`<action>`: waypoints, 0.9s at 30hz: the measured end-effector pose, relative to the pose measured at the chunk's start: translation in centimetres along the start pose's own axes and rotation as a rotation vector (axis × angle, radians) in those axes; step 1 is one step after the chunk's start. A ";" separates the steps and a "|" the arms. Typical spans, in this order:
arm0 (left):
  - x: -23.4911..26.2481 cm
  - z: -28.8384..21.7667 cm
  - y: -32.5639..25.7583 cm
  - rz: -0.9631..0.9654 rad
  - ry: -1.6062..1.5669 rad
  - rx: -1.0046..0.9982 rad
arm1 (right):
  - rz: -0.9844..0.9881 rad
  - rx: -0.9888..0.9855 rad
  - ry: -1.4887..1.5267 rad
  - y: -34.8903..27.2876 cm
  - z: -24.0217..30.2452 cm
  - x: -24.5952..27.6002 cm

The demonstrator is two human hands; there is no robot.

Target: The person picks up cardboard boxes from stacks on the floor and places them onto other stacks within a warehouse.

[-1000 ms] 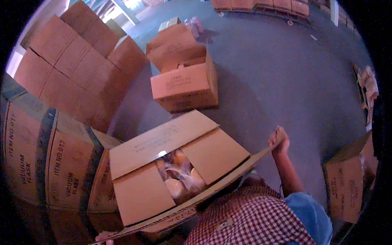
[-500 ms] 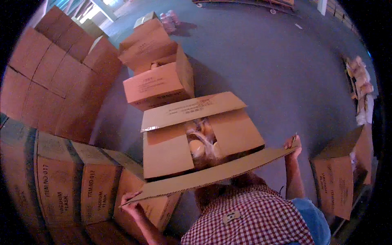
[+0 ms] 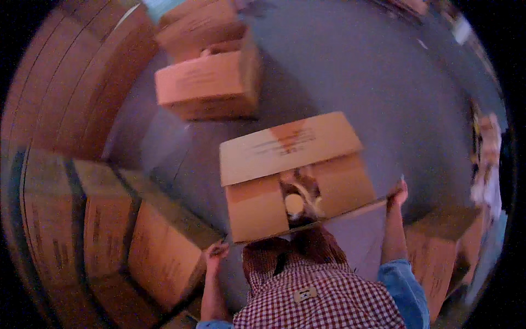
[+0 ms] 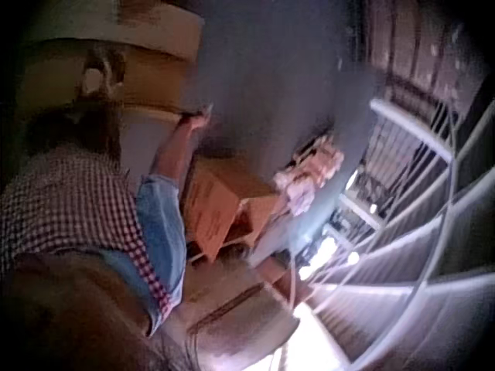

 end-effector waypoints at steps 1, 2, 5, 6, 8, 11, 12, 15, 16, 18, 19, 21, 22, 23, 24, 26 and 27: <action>-0.4 -2.3 -0.4 -0.056 0.356 -0.133 | 0.000 -0.095 -0.135 -1.0 -2.4 -1.4; -1.7 -4.4 -0.6 -0.116 0.722 -0.226 | 0.009 -0.181 -0.276 -2.6 -3.6 -2.4; -5.5 -5.1 0.9 -0.254 0.730 0.021 | -0.039 0.008 -0.374 2.0 -1.5 3.5; -4.6 -5.1 0.9 -0.241 1.034 0.068 | -0.048 0.017 -0.460 2.9 -1.0 3.9; -1.3 -0.7 0.9 -0.177 0.744 -0.084 | -0.060 0.080 -0.724 4.7 0.7 3.5; -8.0 -2.0 1.9 -0.170 0.842 -0.144 | -0.147 0.522 -1.393 9.2 10.6 -0.7; -9.1 -1.9 2.8 -0.148 0.821 -0.135 | -0.127 0.690 -1.469 9.9 12.5 -3.5; -6.9 -3.4 2.7 -0.088 0.923 -0.223 | 0.269 0.658 -0.866 2.6 8.7 -11.1; -7.0 -3.4 1.8 -0.077 0.949 -0.259 | 0.459 0.437 -0.808 -1.1 6.1 -16.6; -5.6 -4.7 0.8 -0.104 0.862 -0.237 | 0.664 0.195 -0.952 -14.2 -1.0 -26.2; -4.3 -5.7 0.8 -0.098 0.816 -0.243 | 0.838 0.063 -0.832 -17.8 -6.0 -27.7; 0.9 -5.1 0.4 -0.150 0.801 -0.201 | 1.031 -0.218 -0.908 -29.6 -14.4 -30.4; 1.7 -5.0 -1.6 -0.132 0.801 -0.165 | 1.038 -0.304 -1.137 -36.3 -17.0 -30.7; 5.8 -4.7 -3.3 -0.147 0.852 -0.146 | 1.113 -0.364 -1.162 -41.8 -20.1 -29.9; 9.8 -3.8 -4.3 -0.174 0.895 -0.130 | 1.209 -0.423 -1.164 -47.4 -23.1 -29.1; 19.2 -0.4 -7.8 -0.252 0.721 0.143 | 1.331 -0.524 -1.197 -57.3 -28.8 -27.5; 25.4 4.3 -10.1 -0.322 0.630 0.204 | 1.418 -0.614 -1.175 -62.6 -31.2 -26.8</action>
Point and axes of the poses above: each hand's wrist, its own y-axis towards the middle knuckle, its own x-axis out of the back of the hand, z = x × y, the point moved 7 cm from there along y, towards the middle knuckle, and after that the axes turned 15 degrees about y, right-handed, at the moved point
